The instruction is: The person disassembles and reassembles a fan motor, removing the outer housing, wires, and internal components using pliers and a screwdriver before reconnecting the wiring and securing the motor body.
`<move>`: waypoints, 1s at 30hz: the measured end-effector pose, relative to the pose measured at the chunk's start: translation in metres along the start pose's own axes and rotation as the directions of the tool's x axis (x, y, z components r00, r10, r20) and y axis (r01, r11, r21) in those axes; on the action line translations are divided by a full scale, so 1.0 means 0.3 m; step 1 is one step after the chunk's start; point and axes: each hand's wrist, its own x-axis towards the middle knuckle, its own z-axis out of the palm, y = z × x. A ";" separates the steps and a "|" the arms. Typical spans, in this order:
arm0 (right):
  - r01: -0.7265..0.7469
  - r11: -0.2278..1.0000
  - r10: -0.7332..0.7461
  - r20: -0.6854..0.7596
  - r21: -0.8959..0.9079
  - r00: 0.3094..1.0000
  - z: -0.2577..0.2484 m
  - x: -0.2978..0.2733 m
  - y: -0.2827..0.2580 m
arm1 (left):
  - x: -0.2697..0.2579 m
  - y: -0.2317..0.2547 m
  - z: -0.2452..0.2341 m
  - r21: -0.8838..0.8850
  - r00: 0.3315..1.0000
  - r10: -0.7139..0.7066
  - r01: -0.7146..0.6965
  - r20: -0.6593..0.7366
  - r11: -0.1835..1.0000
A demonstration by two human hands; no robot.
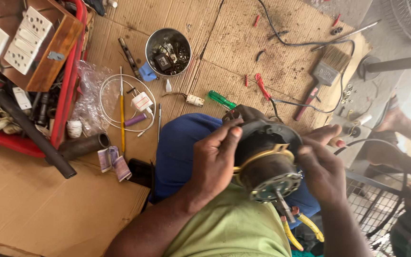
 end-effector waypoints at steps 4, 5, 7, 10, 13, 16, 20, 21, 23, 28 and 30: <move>0.333 0.885 -0.351 -0.002 0.325 0.936 0.044 -0.135 -0.082 | 0.021 0.056 0.024 0.050 0.999 0.038 -0.039 0.015 0.998; 0.346 0.853 -0.404 0.076 0.389 0.911 0.053 -0.165 -0.103 | 0.025 0.066 0.026 0.055 0.999 0.028 -0.030 0.032 0.998; 0.410 0.865 -0.463 0.147 0.291 0.874 0.072 -0.198 -0.133 | 0.028 0.085 0.035 0.067 0.997 0.007 -0.012 0.071 0.998; 0.524 0.846 -0.511 0.124 -0.099 0.850 0.125 -0.221 -0.137 | 0.016 0.107 0.061 0.046 0.996 0.014 -0.018 0.090 0.999; 0.606 0.777 -0.600 0.093 -0.167 0.795 0.158 -0.193 -0.148 | 0.024 0.117 0.077 0.049 0.993 0.101 -0.104 0.062 0.993; 0.673 0.690 -0.672 0.110 -0.265 0.732 0.152 -0.163 -0.184 | 0.027 0.130 0.093 0.120 0.997 0.064 -0.069 0.047 0.990; 0.715 0.559 -0.731 0.156 -0.420 0.664 0.127 -0.136 -0.189 | 0.011 0.129 0.099 0.136 0.998 0.056 -0.061 0.043 0.989; 0.715 0.592 -0.724 0.145 -0.370 0.675 0.126 -0.137 -0.184 | 0.010 0.130 0.098 0.148 0.991 0.126 -0.130 0.033 0.980; 0.694 0.626 -0.712 0.102 -0.356 0.694 0.122 -0.150 -0.178 | 0.008 0.138 0.097 0.174 0.988 0.151 -0.152 0.017 0.973; 0.653 0.726 -0.673 -0.028 -0.217 0.739 0.137 -0.206 -0.149 | -0.020 0.165 0.095 0.242 0.999 -0.037 0.027 0.038 0.970; 0.631 0.700 -0.682 -0.051 -0.334 0.729 0.128 -0.235 -0.148 | -0.018 0.160 0.102 0.297 0.983 0.178 -0.181 0.040 0.938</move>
